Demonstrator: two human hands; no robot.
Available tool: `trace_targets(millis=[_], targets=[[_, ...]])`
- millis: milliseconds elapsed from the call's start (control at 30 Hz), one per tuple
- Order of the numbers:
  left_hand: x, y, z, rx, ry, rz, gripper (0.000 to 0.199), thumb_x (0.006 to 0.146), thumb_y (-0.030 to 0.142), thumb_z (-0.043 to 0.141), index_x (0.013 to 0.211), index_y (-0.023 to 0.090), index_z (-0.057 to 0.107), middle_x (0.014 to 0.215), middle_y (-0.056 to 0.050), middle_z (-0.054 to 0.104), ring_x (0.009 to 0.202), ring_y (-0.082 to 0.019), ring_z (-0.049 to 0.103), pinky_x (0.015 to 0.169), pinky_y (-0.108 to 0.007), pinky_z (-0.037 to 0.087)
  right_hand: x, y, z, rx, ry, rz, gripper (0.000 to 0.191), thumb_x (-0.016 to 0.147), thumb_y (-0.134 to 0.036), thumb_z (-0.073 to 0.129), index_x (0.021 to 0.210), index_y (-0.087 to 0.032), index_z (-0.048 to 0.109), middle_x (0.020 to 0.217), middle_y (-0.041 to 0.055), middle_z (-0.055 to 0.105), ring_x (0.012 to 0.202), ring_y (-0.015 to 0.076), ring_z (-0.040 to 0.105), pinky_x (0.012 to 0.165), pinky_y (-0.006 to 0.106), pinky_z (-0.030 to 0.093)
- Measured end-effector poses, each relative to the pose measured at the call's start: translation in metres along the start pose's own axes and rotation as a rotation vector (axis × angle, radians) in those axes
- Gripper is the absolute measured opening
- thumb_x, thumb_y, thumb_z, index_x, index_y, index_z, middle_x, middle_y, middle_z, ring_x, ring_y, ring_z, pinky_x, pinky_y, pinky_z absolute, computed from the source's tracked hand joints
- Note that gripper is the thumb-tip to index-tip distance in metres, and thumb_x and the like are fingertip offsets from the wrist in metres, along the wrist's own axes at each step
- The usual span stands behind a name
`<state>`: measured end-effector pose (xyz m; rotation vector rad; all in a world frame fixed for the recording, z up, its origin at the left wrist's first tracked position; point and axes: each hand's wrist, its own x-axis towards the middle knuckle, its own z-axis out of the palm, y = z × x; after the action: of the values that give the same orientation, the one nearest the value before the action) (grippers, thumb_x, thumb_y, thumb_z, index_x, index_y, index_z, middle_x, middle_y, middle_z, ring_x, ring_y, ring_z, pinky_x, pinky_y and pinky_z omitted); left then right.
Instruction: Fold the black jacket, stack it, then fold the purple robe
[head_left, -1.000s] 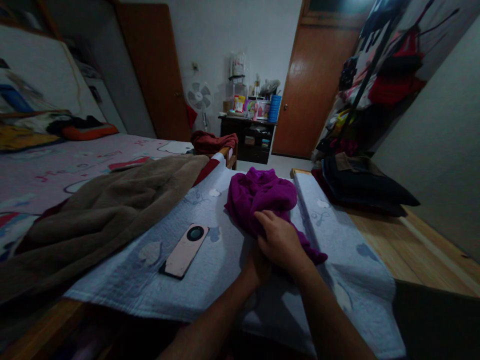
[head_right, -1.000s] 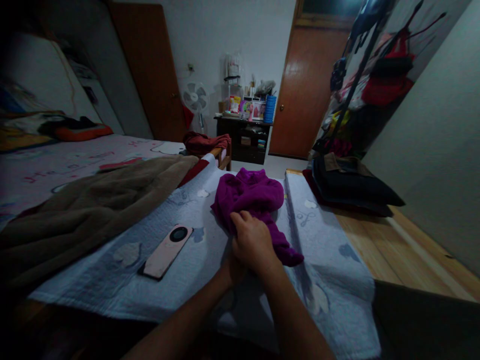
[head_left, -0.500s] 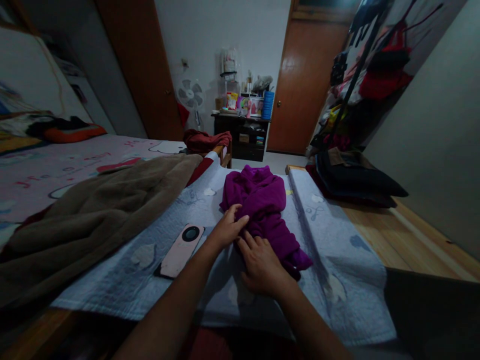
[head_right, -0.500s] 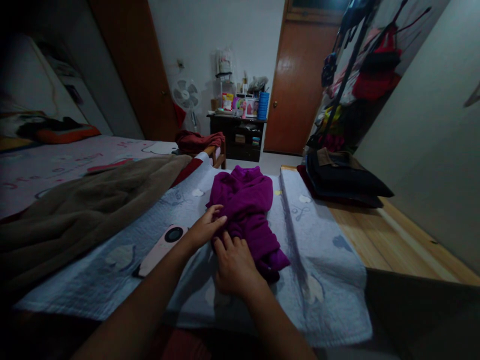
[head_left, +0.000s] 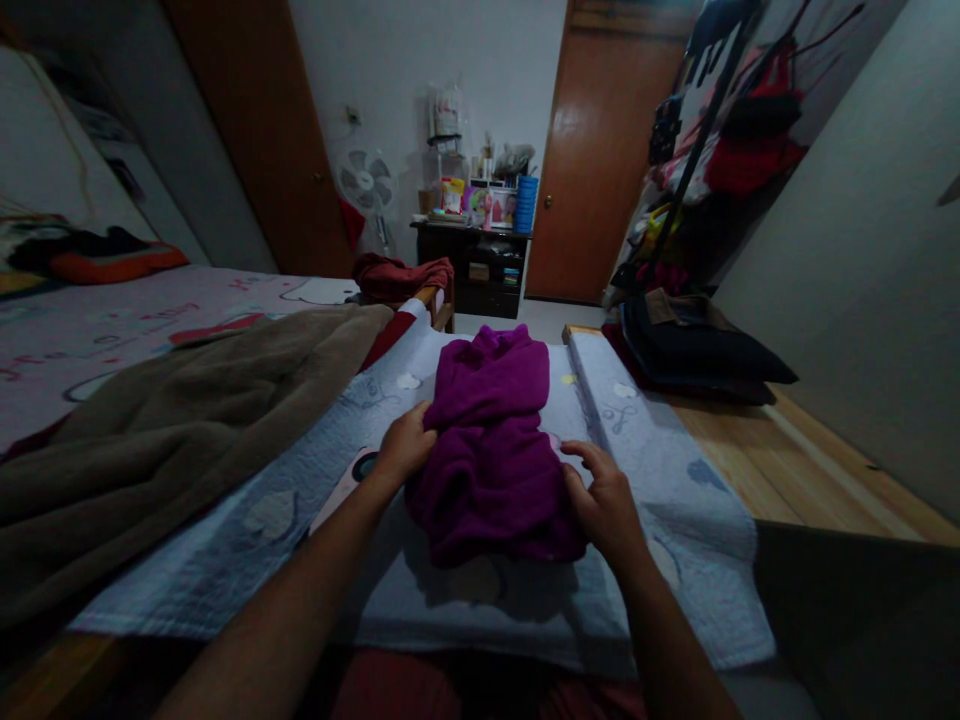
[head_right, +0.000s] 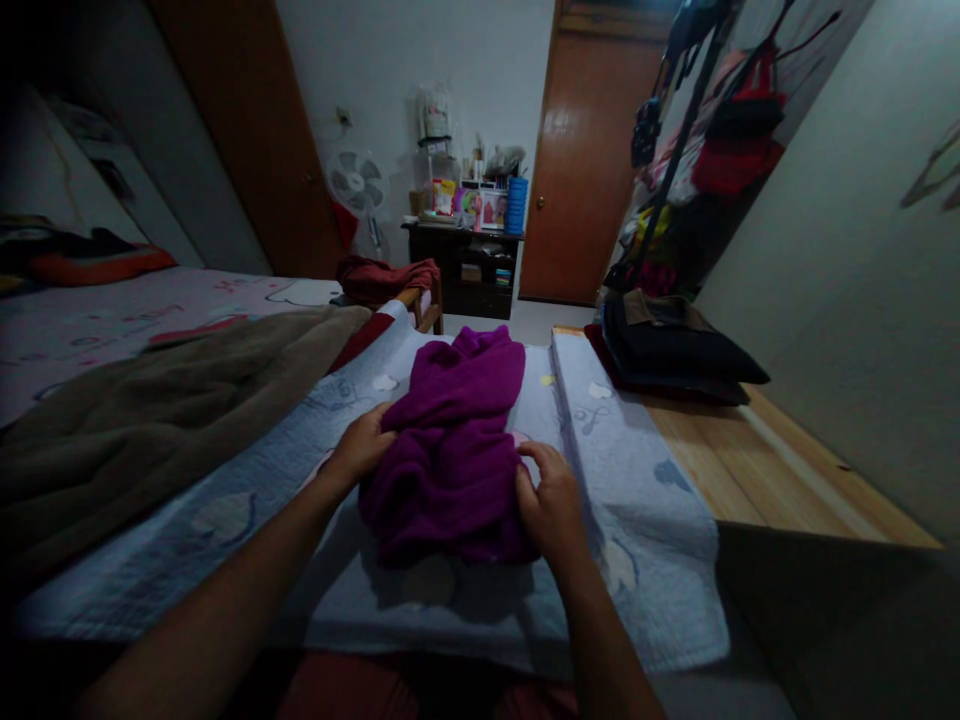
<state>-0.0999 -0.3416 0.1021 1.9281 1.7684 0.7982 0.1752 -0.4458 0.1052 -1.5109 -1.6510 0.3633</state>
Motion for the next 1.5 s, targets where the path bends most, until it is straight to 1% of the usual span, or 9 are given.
trace_targets(millis=[133,300,533,667,733,933,1100,1300,1500], targets=[[0.001,-0.034,-0.028,0.142,0.104,-0.048,0.035,0.075,0.018,0.045,0.106,0.021,0.061,0.096,-0.003,0.070,0.092,-0.022,0.064,0.079,-0.027,0.047,-0.006,0.020,0.014,-0.034,-0.174,0.092,0.050,0.086,-0.042,0.050,0.128,-0.015,0.051,0.131,0.0147,0.056,0.122,0.0259,0.052,0.105,0.044,0.039],[-0.003,-0.055,-0.044,0.453,0.197,-0.145,0.047,0.076,0.016,0.047,0.122,0.017,0.055,0.110,-0.012,0.065,0.106,-0.029,0.059,0.092,-0.038,0.044,-0.017,0.009,0.044,-0.015,-0.402,0.038,0.059,0.090,-0.043,0.046,0.140,-0.013,0.040,0.141,0.0165,0.047,0.130,0.0250,0.044,0.110,0.044,0.032],[0.004,-0.016,-0.017,0.191,0.088,0.157,0.066,0.082,0.044,0.054,0.140,0.019,0.036,0.144,-0.012,0.038,0.135,-0.026,0.037,0.110,-0.038,0.032,-0.021,-0.018,0.061,-0.272,-0.459,-0.041,0.057,0.084,-0.036,0.059,0.136,-0.018,0.046,0.144,0.0176,0.041,0.132,0.0307,0.038,0.108,0.049,0.032],[0.021,0.010,0.008,0.207,-0.056,0.059,0.099,0.070,0.064,0.064,0.147,0.020,0.020,0.152,-0.017,0.029,0.138,-0.033,0.033,0.107,-0.043,0.032,-0.021,-0.022,0.062,-0.285,-0.476,-0.047,0.059,0.080,-0.035,0.064,0.135,-0.021,0.049,0.144,0.0166,0.041,0.132,0.0325,0.038,0.109,0.051,0.029],[0.028,0.018,0.018,0.288,-0.114,-0.019,0.108,0.065,0.065,0.068,0.148,0.019,0.017,0.148,-0.021,0.036,0.134,-0.037,0.038,0.104,-0.045,0.034,-0.020,-0.016,0.060,-0.189,-0.486,-0.025,0.060,0.080,-0.037,0.063,0.136,-0.020,0.048,0.143,0.0160,0.042,0.131,0.0310,0.039,0.109,0.048,0.029],[0.036,0.024,0.028,0.384,-0.164,0.006,0.062,0.080,0.050,0.058,0.130,0.019,0.039,0.113,-0.014,0.067,0.107,-0.030,0.063,0.090,-0.038,0.044,-0.012,0.010,0.053,0.258,-0.377,0.233,0.054,0.092,-0.048,0.041,0.138,-0.020,0.044,0.137,0.0106,0.052,0.127,0.0224,0.047,0.108,0.039,0.034],[0.034,0.022,0.018,0.361,-0.014,0.050,0.041,0.082,0.038,0.056,0.119,0.024,0.046,0.103,-0.006,0.070,0.097,-0.025,0.067,0.082,-0.032,0.045,-0.012,0.023,0.063,0.125,-0.277,0.358,0.062,0.088,-0.051,0.047,0.135,-0.011,0.045,0.135,0.0185,0.053,0.126,0.0278,0.049,0.107,0.042,0.034],[0.031,0.003,-0.030,0.357,0.350,-0.012,0.036,0.079,0.029,0.054,0.114,0.022,0.048,0.097,-0.004,0.068,0.090,-0.024,0.066,0.082,-0.033,0.043,-0.015,0.025,0.066,0.165,-0.305,0.362,0.068,0.081,-0.059,0.055,0.135,-0.017,0.046,0.136,0.0147,0.053,0.123,0.0280,0.052,0.102,0.041,0.039],[0.011,-0.026,-0.058,0.746,0.449,-0.086,0.037,0.076,0.022,0.052,0.112,0.016,0.053,0.098,-0.013,0.064,0.098,-0.032,0.059,0.085,-0.043,0.040,-0.015,0.029,0.067,0.331,-0.370,0.359,0.074,0.075,-0.046,0.067,0.139,-0.022,0.039,0.128,0.0111,0.059,0.115,0.0264,0.057,0.099,0.042,0.043]])
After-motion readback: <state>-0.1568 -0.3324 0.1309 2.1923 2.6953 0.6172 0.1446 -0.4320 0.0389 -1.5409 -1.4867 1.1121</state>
